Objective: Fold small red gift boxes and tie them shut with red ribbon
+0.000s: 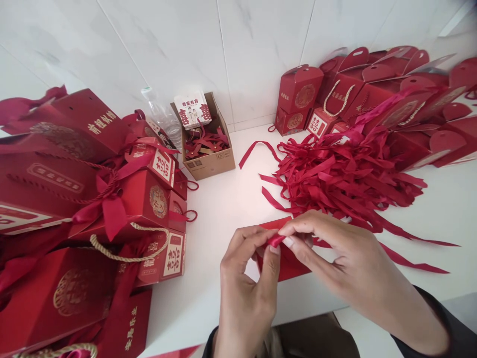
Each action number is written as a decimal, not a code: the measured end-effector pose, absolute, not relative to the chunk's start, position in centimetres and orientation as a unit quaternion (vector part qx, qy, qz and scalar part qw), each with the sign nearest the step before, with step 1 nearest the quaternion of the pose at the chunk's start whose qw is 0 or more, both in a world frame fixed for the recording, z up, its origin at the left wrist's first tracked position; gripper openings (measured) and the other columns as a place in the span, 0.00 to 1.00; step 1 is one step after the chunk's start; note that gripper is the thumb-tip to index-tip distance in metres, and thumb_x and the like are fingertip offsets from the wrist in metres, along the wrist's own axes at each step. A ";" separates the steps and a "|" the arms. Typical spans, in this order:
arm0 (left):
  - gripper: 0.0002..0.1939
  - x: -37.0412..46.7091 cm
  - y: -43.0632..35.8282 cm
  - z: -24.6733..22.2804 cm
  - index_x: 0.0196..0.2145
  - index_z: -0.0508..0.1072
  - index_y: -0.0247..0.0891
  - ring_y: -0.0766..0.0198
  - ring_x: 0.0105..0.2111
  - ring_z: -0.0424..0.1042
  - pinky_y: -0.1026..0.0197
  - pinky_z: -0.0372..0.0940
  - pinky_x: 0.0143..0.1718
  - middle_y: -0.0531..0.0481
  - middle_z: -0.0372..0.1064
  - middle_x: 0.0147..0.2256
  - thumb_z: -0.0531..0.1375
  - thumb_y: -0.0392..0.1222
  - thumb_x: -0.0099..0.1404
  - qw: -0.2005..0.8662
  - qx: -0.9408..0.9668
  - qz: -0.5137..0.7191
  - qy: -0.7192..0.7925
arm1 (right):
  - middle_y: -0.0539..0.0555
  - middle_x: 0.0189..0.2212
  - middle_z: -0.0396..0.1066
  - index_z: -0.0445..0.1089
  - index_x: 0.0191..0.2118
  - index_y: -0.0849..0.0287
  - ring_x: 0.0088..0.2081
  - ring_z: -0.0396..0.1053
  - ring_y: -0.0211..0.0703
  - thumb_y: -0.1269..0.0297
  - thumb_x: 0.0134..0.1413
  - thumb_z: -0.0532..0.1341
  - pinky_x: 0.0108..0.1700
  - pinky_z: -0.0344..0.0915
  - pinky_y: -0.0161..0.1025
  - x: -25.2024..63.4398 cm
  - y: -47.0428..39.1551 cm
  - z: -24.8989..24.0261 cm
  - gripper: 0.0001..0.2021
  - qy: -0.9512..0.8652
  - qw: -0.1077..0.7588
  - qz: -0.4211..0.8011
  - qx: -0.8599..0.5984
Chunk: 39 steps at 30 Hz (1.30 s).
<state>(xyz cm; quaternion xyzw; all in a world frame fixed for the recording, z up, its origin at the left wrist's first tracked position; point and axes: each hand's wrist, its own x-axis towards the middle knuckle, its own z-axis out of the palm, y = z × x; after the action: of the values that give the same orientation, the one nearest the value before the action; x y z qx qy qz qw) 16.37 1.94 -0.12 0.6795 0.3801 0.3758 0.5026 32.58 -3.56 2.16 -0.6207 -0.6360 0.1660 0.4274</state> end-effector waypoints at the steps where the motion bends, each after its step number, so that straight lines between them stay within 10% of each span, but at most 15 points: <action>1: 0.11 16.5 1.9 -0.1 0.48 0.82 0.51 0.66 0.41 0.74 0.65 0.70 0.41 0.52 0.77 0.45 0.63 0.39 0.73 0.501 0.683 0.377 0.376 | 0.46 0.38 0.77 0.69 0.45 0.49 0.37 0.77 0.38 0.68 0.72 0.59 0.41 0.74 0.35 32.6 -3.5 2.1 0.05 -0.636 0.428 0.169 -0.620; 17: 0.14 16.0 2.3 0.1 0.43 0.81 0.41 0.71 0.21 0.66 0.65 0.67 0.24 0.47 0.82 0.42 0.62 0.52 0.74 0.611 0.565 0.364 0.418 | 0.48 0.41 0.77 0.72 0.47 0.49 0.40 0.78 0.39 0.71 0.72 0.57 0.41 0.74 0.35 34.0 -5.0 3.3 0.10 -0.725 0.341 0.200 -0.563; 29: 0.14 16.7 3.0 1.0 0.36 0.81 0.41 0.63 0.29 0.66 0.61 0.62 0.31 0.53 0.63 0.25 0.58 0.46 0.76 0.605 0.648 0.301 0.351 | 0.48 0.42 0.80 0.72 0.49 0.50 0.42 0.80 0.38 0.68 0.72 0.60 0.46 0.76 0.33 33.2 -3.4 3.0 0.07 -0.670 0.418 0.185 -0.585; 39: 0.11 16.5 2.9 1.5 0.39 0.78 0.42 0.62 0.33 0.66 0.59 0.62 0.34 0.50 0.70 0.34 0.55 0.37 0.75 0.571 0.714 0.251 0.319 | 0.47 0.39 0.81 0.72 0.46 0.48 0.39 0.81 0.41 0.68 0.69 0.62 0.42 0.78 0.37 32.9 -3.9 2.9 0.06 -0.645 0.434 0.169 -0.606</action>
<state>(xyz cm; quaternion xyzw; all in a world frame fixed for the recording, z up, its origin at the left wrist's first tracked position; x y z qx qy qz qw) 16.53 2.92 1.53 0.7139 0.3191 0.2510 0.5705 32.91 -3.85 2.91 -0.6057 -0.6452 0.1695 0.4338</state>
